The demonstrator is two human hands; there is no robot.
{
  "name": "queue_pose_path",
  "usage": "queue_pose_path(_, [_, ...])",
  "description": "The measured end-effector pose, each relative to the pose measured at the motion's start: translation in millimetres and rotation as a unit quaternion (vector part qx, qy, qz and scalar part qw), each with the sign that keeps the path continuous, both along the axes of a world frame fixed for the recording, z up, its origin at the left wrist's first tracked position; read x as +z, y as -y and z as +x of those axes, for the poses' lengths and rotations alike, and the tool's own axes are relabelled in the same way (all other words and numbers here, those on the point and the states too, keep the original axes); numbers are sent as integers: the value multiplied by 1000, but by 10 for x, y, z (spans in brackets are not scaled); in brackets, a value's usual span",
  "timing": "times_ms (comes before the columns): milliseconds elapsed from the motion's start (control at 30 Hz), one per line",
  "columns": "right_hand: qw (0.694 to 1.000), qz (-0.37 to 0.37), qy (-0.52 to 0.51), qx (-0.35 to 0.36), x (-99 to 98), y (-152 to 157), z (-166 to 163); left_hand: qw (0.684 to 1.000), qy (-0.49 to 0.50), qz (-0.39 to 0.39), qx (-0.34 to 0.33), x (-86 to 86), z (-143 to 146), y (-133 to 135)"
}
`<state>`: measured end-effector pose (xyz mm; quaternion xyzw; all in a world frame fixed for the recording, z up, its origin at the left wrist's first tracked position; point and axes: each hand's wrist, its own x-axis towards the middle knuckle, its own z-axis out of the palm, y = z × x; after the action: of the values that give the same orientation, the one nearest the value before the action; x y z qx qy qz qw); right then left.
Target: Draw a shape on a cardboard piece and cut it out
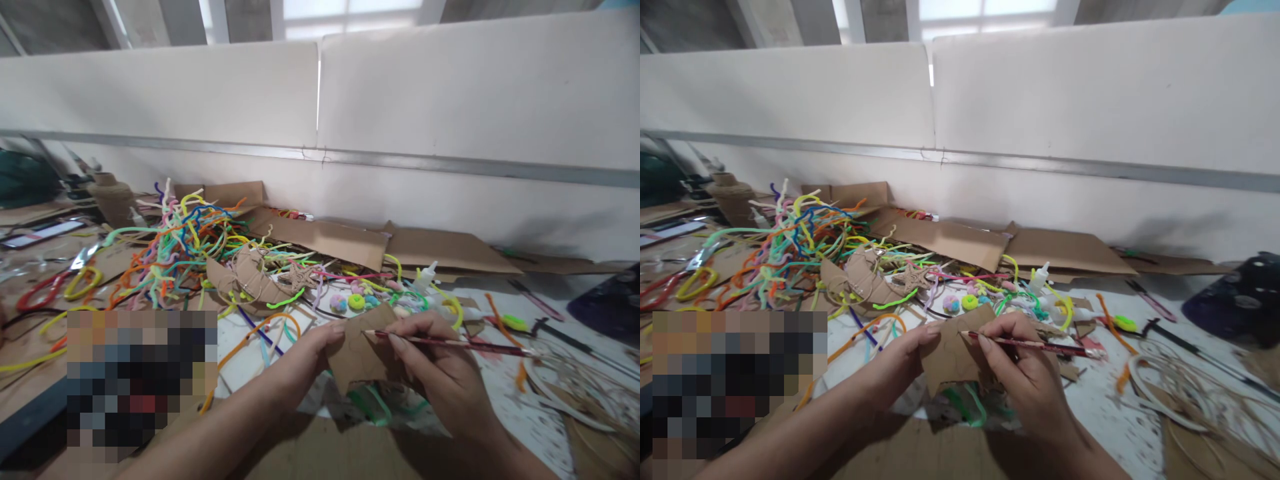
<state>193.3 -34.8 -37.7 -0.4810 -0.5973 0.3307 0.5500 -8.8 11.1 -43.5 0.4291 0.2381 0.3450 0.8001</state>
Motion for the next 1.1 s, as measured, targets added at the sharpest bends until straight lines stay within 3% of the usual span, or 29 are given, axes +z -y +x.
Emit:
queue_pose_path(467, [1000,-5,-27,6,19,-8,-27,1000,-3,13,7,-35,1,-5])
queue_pose_path(1100, [994,53,97,-8,52,18,-29,1000,8,-7,3,-15,19,7])
